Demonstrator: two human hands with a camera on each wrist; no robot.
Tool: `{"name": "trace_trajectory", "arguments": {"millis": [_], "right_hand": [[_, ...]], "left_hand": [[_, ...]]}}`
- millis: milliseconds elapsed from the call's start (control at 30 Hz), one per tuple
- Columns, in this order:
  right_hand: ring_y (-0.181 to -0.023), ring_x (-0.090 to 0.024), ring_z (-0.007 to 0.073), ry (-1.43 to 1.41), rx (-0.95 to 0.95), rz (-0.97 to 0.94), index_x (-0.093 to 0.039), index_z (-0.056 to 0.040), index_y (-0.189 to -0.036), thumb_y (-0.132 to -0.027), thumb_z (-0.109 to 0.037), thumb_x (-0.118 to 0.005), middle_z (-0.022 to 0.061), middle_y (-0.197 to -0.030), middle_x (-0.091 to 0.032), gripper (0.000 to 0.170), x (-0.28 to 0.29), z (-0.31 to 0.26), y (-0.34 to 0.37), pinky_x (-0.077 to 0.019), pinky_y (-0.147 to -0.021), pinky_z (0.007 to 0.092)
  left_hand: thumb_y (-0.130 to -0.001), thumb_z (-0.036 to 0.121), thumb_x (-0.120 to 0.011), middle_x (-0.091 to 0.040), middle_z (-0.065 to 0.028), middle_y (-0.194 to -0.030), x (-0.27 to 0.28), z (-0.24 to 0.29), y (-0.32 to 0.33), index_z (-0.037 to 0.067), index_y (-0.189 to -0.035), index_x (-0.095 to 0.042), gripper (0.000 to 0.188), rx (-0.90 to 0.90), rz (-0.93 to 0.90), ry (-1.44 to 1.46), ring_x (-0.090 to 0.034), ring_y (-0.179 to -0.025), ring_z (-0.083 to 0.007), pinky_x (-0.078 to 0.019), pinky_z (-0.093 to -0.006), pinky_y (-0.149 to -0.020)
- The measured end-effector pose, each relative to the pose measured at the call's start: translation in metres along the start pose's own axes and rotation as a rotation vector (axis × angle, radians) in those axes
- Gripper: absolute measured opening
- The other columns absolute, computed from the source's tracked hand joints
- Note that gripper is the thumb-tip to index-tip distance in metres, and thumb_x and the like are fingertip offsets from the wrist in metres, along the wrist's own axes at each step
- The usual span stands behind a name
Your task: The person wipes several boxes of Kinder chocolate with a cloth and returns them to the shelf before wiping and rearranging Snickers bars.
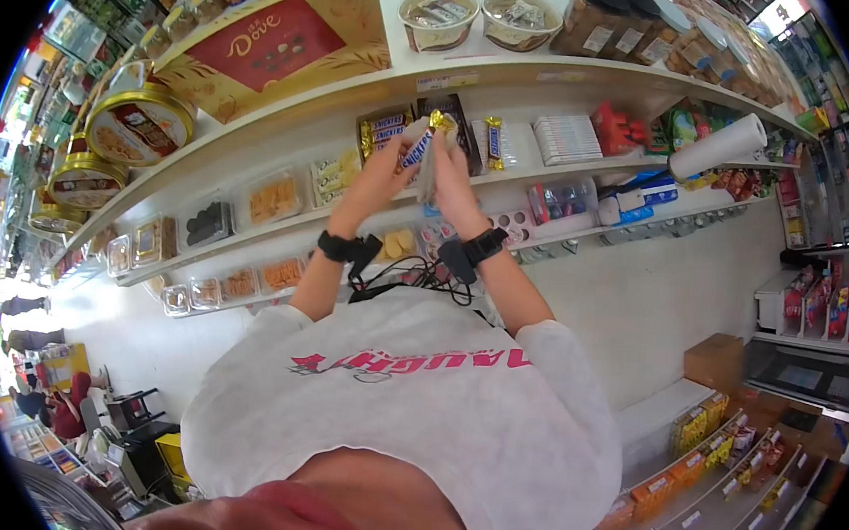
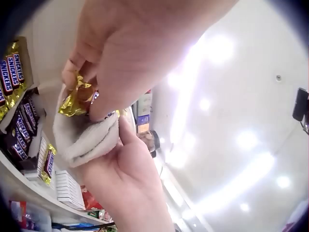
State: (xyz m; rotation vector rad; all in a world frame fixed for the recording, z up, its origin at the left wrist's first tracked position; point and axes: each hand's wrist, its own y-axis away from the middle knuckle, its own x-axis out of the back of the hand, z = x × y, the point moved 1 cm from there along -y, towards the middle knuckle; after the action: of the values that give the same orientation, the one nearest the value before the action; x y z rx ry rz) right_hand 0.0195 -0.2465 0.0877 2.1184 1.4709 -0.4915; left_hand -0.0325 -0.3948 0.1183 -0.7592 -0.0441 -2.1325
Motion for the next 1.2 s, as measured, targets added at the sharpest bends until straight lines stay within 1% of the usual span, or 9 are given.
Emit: {"name": "trace_trajectory", "arguments": {"millis": [100, 233, 333, 500, 633, 667, 767, 867, 1200], "right_hand": [[-0.087, -0.062, 0.0082, -0.077, 0.143, 0.046, -0.059, -0.0054, -0.120, -0.105, -0.037, -0.057, 0.0002, -0.100, -0.065, 0.035, -0.016, -0.034, 0.017, -0.0524, -0.074, 0.0272], [-0.084, -0.064, 0.0087, -0.239, 0.111, 0.127, -0.059, -0.0065, -0.120, -0.103, -0.038, -0.060, 0.0004, -0.099, -0.066, 0.035, -0.018, -0.058, 0.024, -0.0543, -0.071, 0.0270], [-0.083, -0.065, 0.0087, -0.278, 0.136, 0.058, -0.060, -0.0073, -0.119, -0.105, -0.047, -0.052, 0.0005, -0.098, -0.066, 0.043, -0.028, -0.091, 0.039, -0.0547, -0.070, 0.0269], [-0.095, -0.065, 0.0121, -0.281, 0.257, -0.007, -0.058, -0.0076, -0.127, -0.106, -0.052, -0.046, 0.0043, -0.110, -0.066, 0.051, -0.026, -0.129, 0.047, -0.0546, -0.080, 0.0297], [-0.102, -0.064, 0.0134, -0.489, 0.148, -0.256, -0.054, -0.0084, -0.135, -0.107, -0.049, -0.044, 0.0047, -0.117, -0.064, 0.050, -0.028, -0.135, 0.065, -0.0520, -0.088, 0.0280], [-0.099, -0.063, 0.0114, -0.473, 0.131, -0.244, -0.056, -0.0072, -0.131, -0.106, -0.040, -0.050, 0.0034, -0.114, -0.065, 0.042, -0.029, -0.133, 0.069, -0.0506, -0.087, 0.0259], [-0.098, -0.061, 0.0090, -0.026, 0.352, -0.189, -0.058, -0.0053, -0.127, -0.105, -0.032, -0.057, 0.0022, -0.111, -0.064, 0.034, -0.020, -0.127, 0.066, -0.0498, -0.084, 0.0250], [-0.095, -0.060, 0.0076, -0.191, 0.384, -0.067, -0.060, -0.0039, -0.123, -0.103, -0.025, -0.061, 0.0010, -0.108, -0.065, 0.029, -0.017, -0.132, 0.062, -0.0497, -0.080, 0.0249], [-0.089, -0.065, 0.0094, -0.493, 0.078, -0.197, -0.060, -0.0065, -0.119, -0.103, -0.039, -0.061, 0.0035, -0.107, -0.067, 0.037, -0.004, -0.166, 0.057, -0.0539, -0.072, 0.0291]], "left_hand": [[-0.093, 0.007, -0.070, -0.068, -0.0167, -0.101, -0.004, 0.045, 0.005, -0.003, -0.120, -0.051, 0.034, -0.019, 0.066, 0.122, -0.067, -0.090, -0.0250, -0.0533, -0.0356, -0.078], [-0.095, 0.003, -0.067, -0.064, -0.0131, -0.107, -0.014, 0.080, 0.004, -0.002, -0.121, -0.048, 0.032, -0.048, 0.102, 0.221, -0.063, -0.094, -0.0158, -0.0525, -0.0305, -0.082], [-0.097, 0.004, -0.066, -0.062, -0.0107, -0.113, -0.016, 0.104, 0.006, -0.001, -0.123, -0.046, 0.033, -0.015, 0.092, 0.260, -0.061, -0.100, -0.0133, -0.0507, -0.0277, -0.086], [-0.099, 0.004, -0.063, -0.063, -0.0107, -0.113, -0.020, 0.121, 0.006, -0.002, -0.123, -0.045, 0.030, 0.000, 0.119, 0.408, -0.062, -0.103, -0.0143, -0.0511, -0.0283, -0.085], [-0.100, 0.002, -0.060, -0.062, -0.0105, -0.113, -0.027, 0.129, 0.004, -0.002, -0.125, -0.045, 0.029, -0.005, 0.239, 0.430, -0.060, -0.103, -0.0142, -0.0502, -0.0268, -0.084], [-0.100, 0.002, -0.060, -0.062, -0.0111, -0.114, -0.027, 0.130, 0.003, -0.002, -0.126, -0.044, 0.031, -0.013, 0.249, 0.439, -0.061, -0.103, -0.0151, -0.0503, -0.0275, -0.085], [-0.099, 0.002, -0.062, -0.063, -0.0134, -0.117, -0.033, 0.134, 0.003, -0.002, -0.127, -0.045, 0.034, -0.053, 0.230, 0.370, -0.062, -0.105, -0.0178, -0.0509, -0.0299, -0.088], [-0.097, 0.001, -0.065, -0.063, -0.0160, -0.119, -0.036, 0.141, 0.004, -0.003, -0.128, -0.046, 0.037, -0.033, 0.169, 0.278, -0.064, -0.106, -0.0200, -0.0511, -0.0322, -0.092], [-0.097, 0.000, -0.064, -0.063, -0.0115, -0.118, -0.041, 0.161, 0.000, -0.001, -0.129, -0.048, 0.036, -0.050, 0.214, 0.286, -0.062, -0.109, -0.0161, -0.0509, -0.0292, -0.092]]}}
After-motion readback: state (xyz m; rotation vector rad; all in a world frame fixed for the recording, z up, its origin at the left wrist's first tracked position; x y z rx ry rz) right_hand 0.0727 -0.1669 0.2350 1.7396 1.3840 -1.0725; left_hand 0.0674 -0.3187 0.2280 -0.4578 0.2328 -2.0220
